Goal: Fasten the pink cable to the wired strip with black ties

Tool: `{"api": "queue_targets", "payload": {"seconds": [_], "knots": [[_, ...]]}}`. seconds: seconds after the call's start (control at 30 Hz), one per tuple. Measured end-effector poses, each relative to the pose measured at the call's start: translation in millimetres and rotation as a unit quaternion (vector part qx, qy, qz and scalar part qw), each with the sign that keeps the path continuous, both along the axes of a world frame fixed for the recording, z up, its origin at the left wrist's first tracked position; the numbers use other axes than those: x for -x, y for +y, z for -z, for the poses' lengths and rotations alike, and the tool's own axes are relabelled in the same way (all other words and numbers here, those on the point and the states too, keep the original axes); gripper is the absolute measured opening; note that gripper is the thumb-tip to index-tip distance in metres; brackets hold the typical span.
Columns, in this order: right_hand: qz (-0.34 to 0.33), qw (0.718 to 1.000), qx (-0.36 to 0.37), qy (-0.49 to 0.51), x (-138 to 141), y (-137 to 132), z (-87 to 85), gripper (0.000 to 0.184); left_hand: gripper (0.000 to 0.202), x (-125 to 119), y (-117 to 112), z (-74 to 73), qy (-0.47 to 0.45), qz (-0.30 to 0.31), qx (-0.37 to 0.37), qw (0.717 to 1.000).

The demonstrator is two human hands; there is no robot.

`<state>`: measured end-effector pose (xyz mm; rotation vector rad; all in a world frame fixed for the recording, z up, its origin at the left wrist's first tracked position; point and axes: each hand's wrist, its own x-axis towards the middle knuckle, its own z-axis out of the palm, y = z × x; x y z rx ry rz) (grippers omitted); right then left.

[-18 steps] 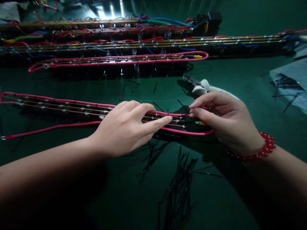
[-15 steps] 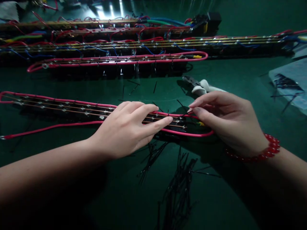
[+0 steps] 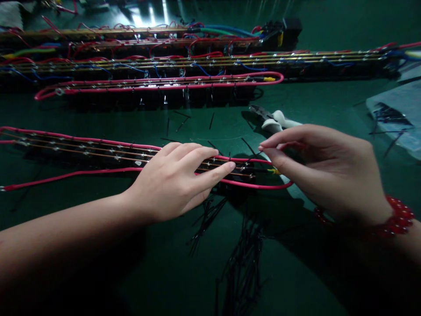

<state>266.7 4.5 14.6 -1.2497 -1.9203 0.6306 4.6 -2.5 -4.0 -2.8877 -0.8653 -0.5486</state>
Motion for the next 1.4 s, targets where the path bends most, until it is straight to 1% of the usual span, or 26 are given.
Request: {"api": "queue_targets", "payload": {"seconds": [0.1, 0.23, 0.37, 0.47, 0.53, 0.6, 0.7, 0.77, 0.83, 0.9, 0.97, 1.1, 1.2, 1.3, 1.4], "knots": [[0.010, 1.000, 0.006, 0.019, 1, 0, -4.2, 0.007, 0.035, -1, 0, -0.8, -0.024, -0.007, 0.011, 1.000], [0.009, 1.000, -0.012, 0.005, 4, -2, -7.6, 0.011, 0.025, -3, -1, -1.5, -0.059, -0.028, 0.038, 0.997], [0.013, 0.999, -0.046, 0.006, 4, -2, -6.5, 0.012, 0.023, -3, -2, -0.9, -0.061, -0.028, 0.042, 0.997], [0.039, 0.996, -0.073, 0.015, 2, 0, -4.7, 0.015, 0.022, -3, -3, -1.1, -0.060, -0.022, 0.043, 0.997], [0.050, 0.996, -0.074, 0.008, 1, 0, -3.7, 0.015, 0.021, -4, -4, -1.9, -0.057, -0.015, 0.043, 0.997], [0.036, 0.997, -0.063, 0.001, 2, -1, -3.2, 0.012, 0.020, -4, -4, -2.8, -0.053, -0.010, 0.042, 0.998], [-0.004, 0.999, -0.044, -0.025, 4, -4, -4.3, 0.009, 0.019, -4, -4, -3.8, -0.048, -0.009, 0.037, 0.998], [-0.019, 0.998, -0.046, -0.031, 3, -4, -6.5, 0.008, 0.019, -4, -4, -4.0, -0.045, -0.007, 0.035, 0.998], [-0.006, 0.997, -0.069, -0.016, 1, -2, -9.4, 0.009, 0.018, -4, -5, -3.9, -0.044, -0.006, 0.034, 0.998], [0.021, 0.995, -0.096, 0.001, -1, 0, -12.0, 0.011, 0.018, -4, -5, -3.7, -0.044, -0.007, 0.034, 0.998], [0.039, 0.994, -0.103, 0.005, -2, 1, -13.3, 0.013, 0.018, -4, -5, -3.6, -0.042, -0.009, 0.034, 0.998], [0.011, 0.998, -0.061, 0.006, 1, -2, -10.1, 0.011, 0.018, -4, -5, -4.0, -0.041, -0.009, 0.035, 0.999], [-0.030, 0.999, -0.021, -0.007, 4, -5, -5.6, 0.008, 0.018, -4, -5, -3.7, -0.040, -0.007, 0.033, 0.999], [-0.071, 0.997, 0.016, -0.035, 6, -6, -1.7, 0.008, 0.017, -3, -5, -2.5, -0.040, -0.004, 0.026, 0.999], [-0.087, 0.994, 0.055, -0.022, 7, -8, 1.5, 0.008, 0.016, -3, -5, -1.3, -0.051, 0.017, 0.010, 0.999]]}}
